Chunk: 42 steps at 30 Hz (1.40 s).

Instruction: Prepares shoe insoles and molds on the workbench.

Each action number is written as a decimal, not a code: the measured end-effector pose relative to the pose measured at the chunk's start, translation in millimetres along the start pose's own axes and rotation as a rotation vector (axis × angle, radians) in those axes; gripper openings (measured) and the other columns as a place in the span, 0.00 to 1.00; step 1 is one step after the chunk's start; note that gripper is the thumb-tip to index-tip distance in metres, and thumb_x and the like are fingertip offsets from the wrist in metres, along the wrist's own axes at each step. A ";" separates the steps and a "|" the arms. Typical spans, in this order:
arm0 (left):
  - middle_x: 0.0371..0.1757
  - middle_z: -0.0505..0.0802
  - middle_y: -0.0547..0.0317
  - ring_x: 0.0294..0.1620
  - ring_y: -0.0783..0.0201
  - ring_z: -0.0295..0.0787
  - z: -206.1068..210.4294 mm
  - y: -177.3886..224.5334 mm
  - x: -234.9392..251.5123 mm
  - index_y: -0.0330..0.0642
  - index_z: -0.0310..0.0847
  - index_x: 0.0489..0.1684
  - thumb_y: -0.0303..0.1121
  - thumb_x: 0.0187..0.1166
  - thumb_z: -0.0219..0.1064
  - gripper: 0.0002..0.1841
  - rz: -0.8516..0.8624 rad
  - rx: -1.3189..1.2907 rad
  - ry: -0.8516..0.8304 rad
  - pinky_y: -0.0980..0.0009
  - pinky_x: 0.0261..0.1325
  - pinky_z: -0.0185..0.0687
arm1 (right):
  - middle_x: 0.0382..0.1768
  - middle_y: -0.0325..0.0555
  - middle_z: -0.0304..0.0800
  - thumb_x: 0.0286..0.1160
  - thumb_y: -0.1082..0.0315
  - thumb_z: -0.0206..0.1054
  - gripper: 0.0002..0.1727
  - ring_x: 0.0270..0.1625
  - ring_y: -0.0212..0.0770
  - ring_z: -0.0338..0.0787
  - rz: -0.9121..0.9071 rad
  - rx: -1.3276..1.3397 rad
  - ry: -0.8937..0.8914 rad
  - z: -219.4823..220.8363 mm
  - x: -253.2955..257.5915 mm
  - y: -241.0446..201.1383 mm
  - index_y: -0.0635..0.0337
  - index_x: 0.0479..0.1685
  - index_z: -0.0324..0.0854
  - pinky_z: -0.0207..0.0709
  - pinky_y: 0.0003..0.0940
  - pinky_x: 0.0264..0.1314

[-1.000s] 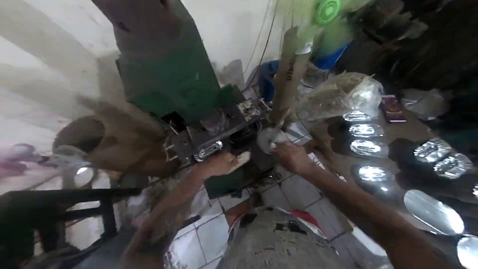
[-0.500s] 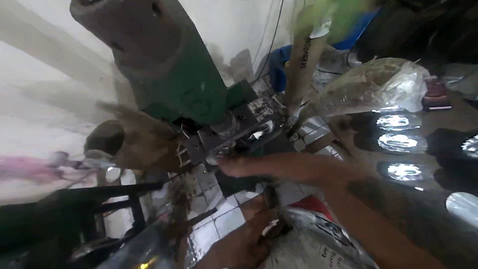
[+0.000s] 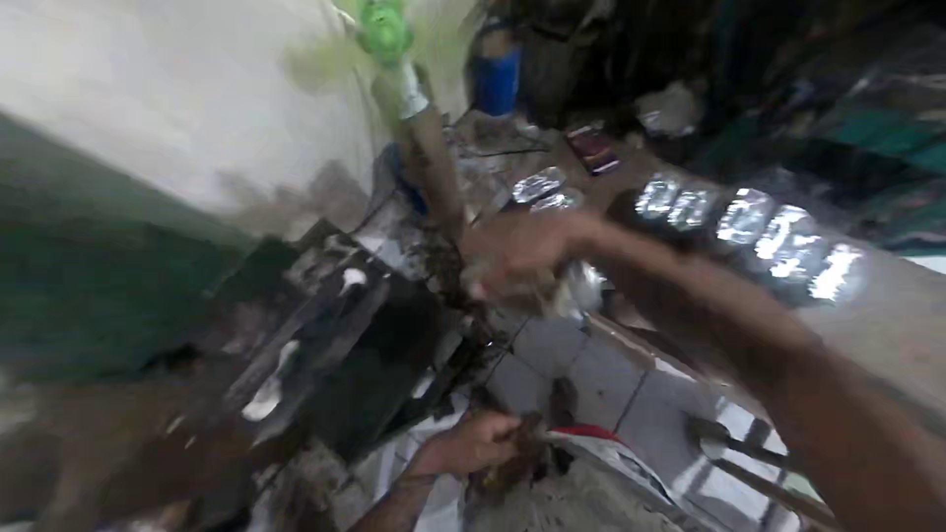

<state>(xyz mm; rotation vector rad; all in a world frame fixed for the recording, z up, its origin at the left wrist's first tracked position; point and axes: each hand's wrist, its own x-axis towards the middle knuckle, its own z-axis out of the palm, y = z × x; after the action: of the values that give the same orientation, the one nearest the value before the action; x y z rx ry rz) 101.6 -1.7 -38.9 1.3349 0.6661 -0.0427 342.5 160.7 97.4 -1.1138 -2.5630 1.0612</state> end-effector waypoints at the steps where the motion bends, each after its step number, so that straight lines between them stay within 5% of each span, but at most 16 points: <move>1: 0.56 0.92 0.51 0.51 0.67 0.90 -8.3 7.2 16.8 0.33 0.76 0.73 0.34 0.80 0.64 0.23 0.006 0.003 0.071 0.63 0.60 0.87 | 0.52 0.52 0.91 0.66 0.51 0.80 0.30 0.53 0.52 0.91 0.050 0.047 -0.040 26.9 -44.1 23.5 0.54 0.67 0.84 0.84 0.61 0.59; 4: 0.73 0.84 0.44 0.69 0.56 0.84 -40.9 50.2 85.5 0.38 0.67 0.84 0.31 0.84 0.62 0.27 -0.105 0.263 0.269 0.55 0.74 0.79 | 0.70 0.63 0.82 0.62 0.54 0.84 0.44 0.70 0.64 0.83 0.443 0.136 -0.174 112.3 -156.6 76.0 0.58 0.81 0.72 0.75 0.71 0.70; 6: 0.80 0.78 0.40 0.77 0.49 0.79 -53.2 89.0 141.6 0.38 0.67 0.85 0.34 0.89 0.59 0.26 -0.192 0.484 0.255 0.50 0.80 0.73 | 0.86 0.58 0.67 0.67 0.49 0.79 0.49 0.86 0.64 0.67 0.698 0.181 -0.109 196.6 -215.6 124.0 0.52 0.90 0.60 0.60 0.74 0.82; 8: 0.70 0.83 0.38 0.66 0.45 0.84 -54.9 107.6 203.6 0.37 0.78 0.74 0.39 0.88 0.62 0.21 -0.195 0.707 0.217 0.46 0.69 0.81 | 0.88 0.56 0.65 0.68 0.38 0.73 0.50 0.89 0.61 0.63 0.889 0.220 0.042 287.6 -261.3 169.9 0.51 0.90 0.62 0.51 0.71 0.88; 11: 0.66 0.85 0.39 0.65 0.45 0.85 -58.3 114.3 295.7 0.37 0.86 0.61 0.47 0.87 0.62 0.22 -0.134 1.036 0.089 0.42 0.68 0.80 | 0.88 0.49 0.68 0.63 0.27 0.69 0.53 0.88 0.56 0.67 1.047 0.178 0.072 344.4 -289.7 208.4 0.46 0.89 0.65 0.63 0.64 0.86; 14: 0.50 0.89 0.41 0.53 0.45 0.89 -59.0 113.1 353.7 0.36 0.87 0.42 0.43 0.83 0.65 0.16 -0.024 1.197 -0.019 0.43 0.57 0.85 | 0.89 0.48 0.65 0.60 0.25 0.69 0.56 0.91 0.54 0.62 1.031 0.198 0.081 345.3 -292.1 214.5 0.49 0.90 0.65 0.56 0.58 0.91; 18: 0.55 0.89 0.36 0.60 0.43 0.87 -73.9 107.0 390.1 0.30 0.86 0.48 0.43 0.80 0.71 0.19 0.034 1.195 -0.133 0.46 0.68 0.81 | 0.85 0.52 0.70 0.51 0.19 0.69 0.61 0.84 0.60 0.73 1.162 0.270 0.043 347.1 -292.2 223.7 0.43 0.90 0.64 0.72 0.68 0.77; 21: 0.54 0.88 0.37 0.58 0.45 0.87 -80.2 96.2 397.2 0.31 0.86 0.52 0.43 0.80 0.71 0.20 0.067 1.144 -0.161 0.47 0.67 0.82 | 0.87 0.50 0.68 0.50 0.22 0.73 0.62 0.87 0.58 0.69 1.168 0.301 0.097 343.2 -291.7 220.6 0.43 0.91 0.62 0.67 0.66 0.82; 23: 0.55 0.90 0.37 0.58 0.45 0.89 -84.6 88.8 396.2 0.30 0.85 0.57 0.36 0.82 0.68 0.16 0.151 1.028 -0.160 0.46 0.66 0.82 | 0.86 0.50 0.69 0.57 0.33 0.78 0.54 0.87 0.57 0.68 1.155 0.378 0.182 331.4 -285.7 208.8 0.46 0.89 0.66 0.62 0.65 0.86; 25: 0.66 0.88 0.34 0.68 0.43 0.86 -87.6 88.5 396.6 0.31 0.77 0.74 0.29 0.85 0.61 0.20 0.161 0.934 -0.189 0.44 0.75 0.77 | 0.81 0.57 0.75 0.76 0.47 0.71 0.36 0.85 0.58 0.71 1.123 0.567 0.323 301.1 -282.2 180.7 0.55 0.83 0.74 0.58 0.61 0.89; 27: 0.71 0.84 0.33 0.71 0.41 0.84 -88.3 89.1 396.2 0.33 0.66 0.83 0.30 0.87 0.60 0.25 0.126 0.895 -0.182 0.41 0.76 0.76 | 0.71 0.57 0.85 0.83 0.49 0.66 0.27 0.75 0.53 0.83 1.076 0.661 0.576 252.9 -285.2 139.9 0.58 0.73 0.82 0.71 0.55 0.83; 30: 0.74 0.82 0.35 0.73 0.41 0.82 -85.0 86.8 391.7 0.38 0.55 0.90 0.37 0.84 0.65 0.35 0.077 0.925 -0.117 0.38 0.75 0.76 | 0.56 0.58 0.92 0.79 0.51 0.69 0.25 0.61 0.56 0.90 1.013 0.137 1.011 194.3 -301.7 99.7 0.65 0.60 0.88 0.82 0.57 0.68; 33: 0.75 0.80 0.30 0.74 0.37 0.80 -79.0 93.7 387.2 0.35 0.49 0.92 0.36 0.84 0.66 0.39 0.024 0.966 -0.089 0.36 0.76 0.74 | 0.61 0.54 0.92 0.71 0.36 0.71 0.36 0.71 0.59 0.86 1.060 -0.262 0.815 167.5 -334.0 129.5 0.60 0.63 0.87 0.64 0.60 0.87; 37: 0.74 0.81 0.31 0.73 0.35 0.80 -75.9 100.2 387.8 0.36 0.59 0.87 0.45 0.77 0.74 0.41 0.037 1.033 0.009 0.33 0.73 0.75 | 0.54 0.47 0.94 0.82 0.46 0.64 0.24 0.66 0.47 0.89 0.905 -0.212 0.737 186.7 -352.7 171.5 0.58 0.57 0.88 0.60 0.51 0.91; 40: 0.73 0.83 0.33 0.69 0.35 0.83 -50.5 138.2 339.7 0.42 0.63 0.87 0.46 0.84 0.67 0.34 0.097 0.807 0.184 0.33 0.67 0.77 | 0.55 0.47 0.93 0.90 0.50 0.51 0.26 0.68 0.44 0.88 0.788 0.002 0.836 183.3 -363.9 170.0 0.61 0.57 0.89 0.55 0.49 0.94; 42: 0.62 0.89 0.36 0.57 0.40 0.90 -6.2 165.8 323.3 0.41 0.71 0.80 0.43 0.87 0.63 0.26 0.169 0.810 0.219 0.38 0.60 0.84 | 0.54 0.47 0.93 0.91 0.51 0.48 0.27 0.67 0.42 0.87 0.733 0.069 0.849 179.9 -369.5 170.0 0.61 0.57 0.88 0.52 0.48 0.94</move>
<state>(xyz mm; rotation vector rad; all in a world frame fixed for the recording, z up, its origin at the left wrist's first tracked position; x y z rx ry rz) 428.4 157.1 -44.9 2.1960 0.7495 -0.0300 633.8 -112.1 -98.8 -1.9974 -1.4674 0.5433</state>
